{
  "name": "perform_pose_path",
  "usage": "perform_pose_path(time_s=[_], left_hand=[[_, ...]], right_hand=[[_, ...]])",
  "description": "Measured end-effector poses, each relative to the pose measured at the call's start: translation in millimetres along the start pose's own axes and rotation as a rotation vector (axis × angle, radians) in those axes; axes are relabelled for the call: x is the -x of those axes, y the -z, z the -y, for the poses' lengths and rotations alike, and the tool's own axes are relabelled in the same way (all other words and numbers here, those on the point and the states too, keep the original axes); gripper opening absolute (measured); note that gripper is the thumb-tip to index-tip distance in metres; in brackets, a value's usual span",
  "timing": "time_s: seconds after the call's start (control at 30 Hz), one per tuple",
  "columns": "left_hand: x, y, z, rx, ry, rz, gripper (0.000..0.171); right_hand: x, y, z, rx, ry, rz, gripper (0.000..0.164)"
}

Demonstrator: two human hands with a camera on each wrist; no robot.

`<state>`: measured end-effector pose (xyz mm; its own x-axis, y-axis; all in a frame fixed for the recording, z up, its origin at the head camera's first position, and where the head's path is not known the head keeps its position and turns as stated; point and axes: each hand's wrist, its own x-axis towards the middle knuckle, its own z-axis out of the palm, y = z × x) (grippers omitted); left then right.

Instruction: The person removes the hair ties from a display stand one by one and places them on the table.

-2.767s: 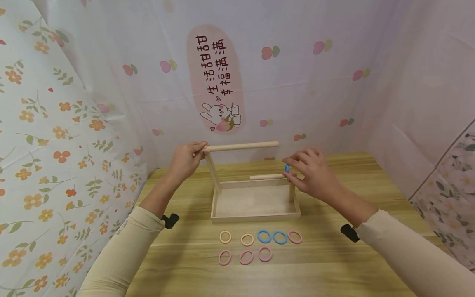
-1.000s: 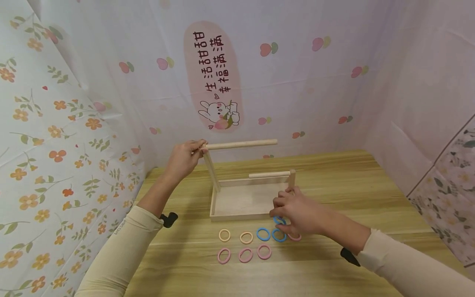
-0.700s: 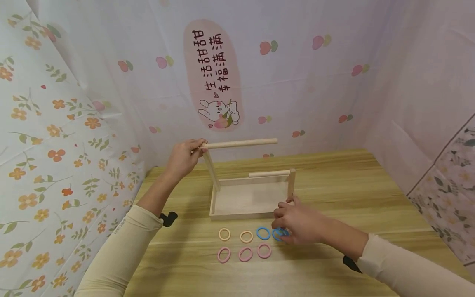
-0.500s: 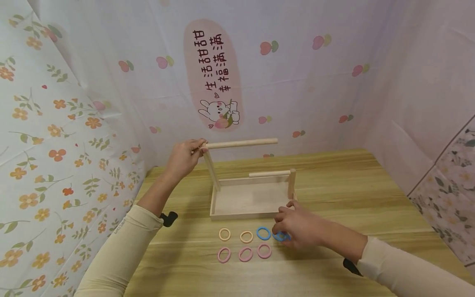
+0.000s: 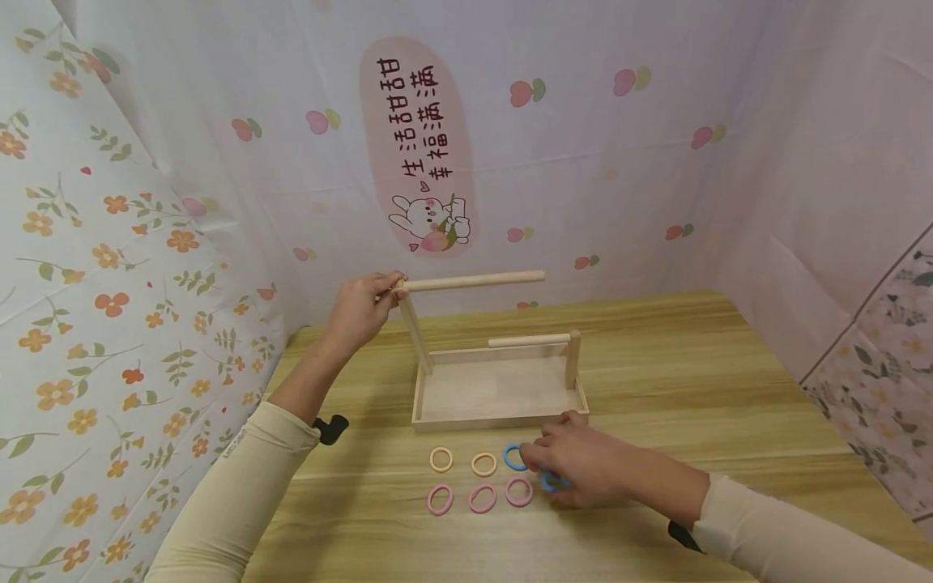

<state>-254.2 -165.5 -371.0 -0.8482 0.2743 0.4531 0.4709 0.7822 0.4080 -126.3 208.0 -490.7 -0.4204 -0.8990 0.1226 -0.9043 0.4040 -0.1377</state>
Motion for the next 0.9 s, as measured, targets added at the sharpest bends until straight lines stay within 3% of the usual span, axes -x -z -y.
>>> perform_pose_path(time_s=[0.37,0.9], left_hand=[[0.4,1.0,-0.9,0.003,0.018,0.013,0.034],[0.2,0.8,-1.7,0.0,0.037,0.024,0.033]], right_hand=[[1.3,-7.1,0.0,0.0,0.012,0.048,0.041],[8.3,-12.0,-0.9,0.028,0.045,0.015,0.039]])
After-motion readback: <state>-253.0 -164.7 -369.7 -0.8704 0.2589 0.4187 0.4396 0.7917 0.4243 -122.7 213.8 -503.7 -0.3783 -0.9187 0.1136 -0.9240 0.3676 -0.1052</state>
